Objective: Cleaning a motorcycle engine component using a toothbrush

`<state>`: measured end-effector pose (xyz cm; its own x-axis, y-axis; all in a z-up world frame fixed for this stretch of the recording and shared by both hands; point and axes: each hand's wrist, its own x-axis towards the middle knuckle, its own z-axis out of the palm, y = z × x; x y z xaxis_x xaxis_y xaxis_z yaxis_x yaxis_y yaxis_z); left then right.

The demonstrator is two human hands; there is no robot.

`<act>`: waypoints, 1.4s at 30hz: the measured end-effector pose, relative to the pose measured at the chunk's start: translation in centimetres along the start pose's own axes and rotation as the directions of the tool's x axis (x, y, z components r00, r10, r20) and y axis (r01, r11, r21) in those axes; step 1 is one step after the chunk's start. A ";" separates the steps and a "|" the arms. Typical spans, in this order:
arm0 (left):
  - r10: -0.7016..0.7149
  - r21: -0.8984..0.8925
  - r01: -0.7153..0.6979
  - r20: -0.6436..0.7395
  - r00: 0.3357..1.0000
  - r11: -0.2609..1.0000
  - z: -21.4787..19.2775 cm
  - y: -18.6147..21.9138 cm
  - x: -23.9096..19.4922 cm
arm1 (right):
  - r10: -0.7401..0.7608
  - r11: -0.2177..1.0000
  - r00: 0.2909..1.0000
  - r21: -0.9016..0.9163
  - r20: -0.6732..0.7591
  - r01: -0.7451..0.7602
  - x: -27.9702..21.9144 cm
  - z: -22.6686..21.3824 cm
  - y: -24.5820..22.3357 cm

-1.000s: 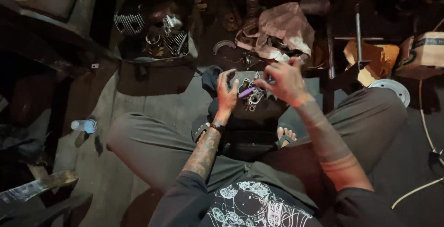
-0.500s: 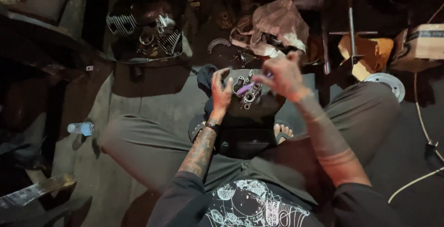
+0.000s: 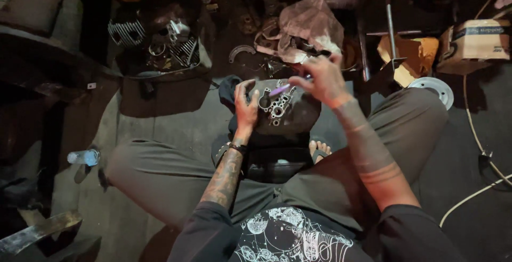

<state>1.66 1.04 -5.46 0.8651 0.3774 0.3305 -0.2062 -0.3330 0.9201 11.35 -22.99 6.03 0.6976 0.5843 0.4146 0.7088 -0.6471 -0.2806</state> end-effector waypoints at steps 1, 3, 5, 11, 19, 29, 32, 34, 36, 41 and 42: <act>-0.003 -0.003 0.003 -0.004 1.000 1.000 0.0 0.4 0.0 | -0.003 1.000 1.000 -0.002 0.004 0.003 0.0 -0.8 0.3; -0.007 -0.017 0.007 -0.010 1.000 1.000 -0.2 1.1 0.1 | 0.007 1.000 1.000 0.001 0.000 -0.007 0.3 -2.1 0.9; -0.009 -0.022 0.009 -0.015 1.000 1.000 -0.3 1.6 0.1 | -0.028 1.000 1.000 0.008 0.004 0.028 0.0 -0.3 -0.4; 0.010 -0.009 -0.010 -0.012 1.000 1.000 0.0 0.9 0.0 | -0.101 0.995 0.994 0.029 0.043 0.100 0.1 -1.0 -2.6; -0.007 0.007 0.008 -0.050 0.999 1.000 0.5 0.6 0.1 | -0.109 0.992 0.994 0.065 0.015 0.108 0.2 -1.1 -2.3; 0.004 -0.001 -0.004 -0.052 0.999 1.000 0.6 0.7 0.0 | -0.057 0.996 0.998 0.074 -0.018 0.059 0.6 -1.5 0.5; 0.002 0.002 -0.002 -0.052 0.999 1.000 0.8 0.7 0.1 | -0.121 0.989 0.993 0.088 -0.008 0.121 1.0 -2.7 -3.8; -0.002 0.004 0.002 -0.043 0.999 1.000 0.7 0.8 0.1 | -0.164 0.980 0.986 0.116 0.000 0.163 1.0 -2.9 -4.4; 0.010 -0.004 -0.010 -0.038 0.999 1.000 0.5 1.0 0.1 | -0.100 0.991 0.994 0.090 0.039 0.096 0.8 -2.4 -2.2; 0.030 0.029 -0.029 -0.050 0.998 0.999 0.7 1.4 0.1 | -0.011 0.996 1.000 0.092 0.027 0.009 1.1 -3.7 -1.2; 0.033 -0.001 -0.033 -0.065 0.997 0.999 0.9 0.4 0.0 | -0.082 0.972 0.996 0.225 0.027 0.074 1.4 -4.4 -2.4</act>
<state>2.02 0.14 -5.23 0.8263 0.4214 0.3737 -0.2351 -0.3449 0.9087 10.15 -22.77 11.05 0.6396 0.6484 0.4130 0.7638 -0.4756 -0.4364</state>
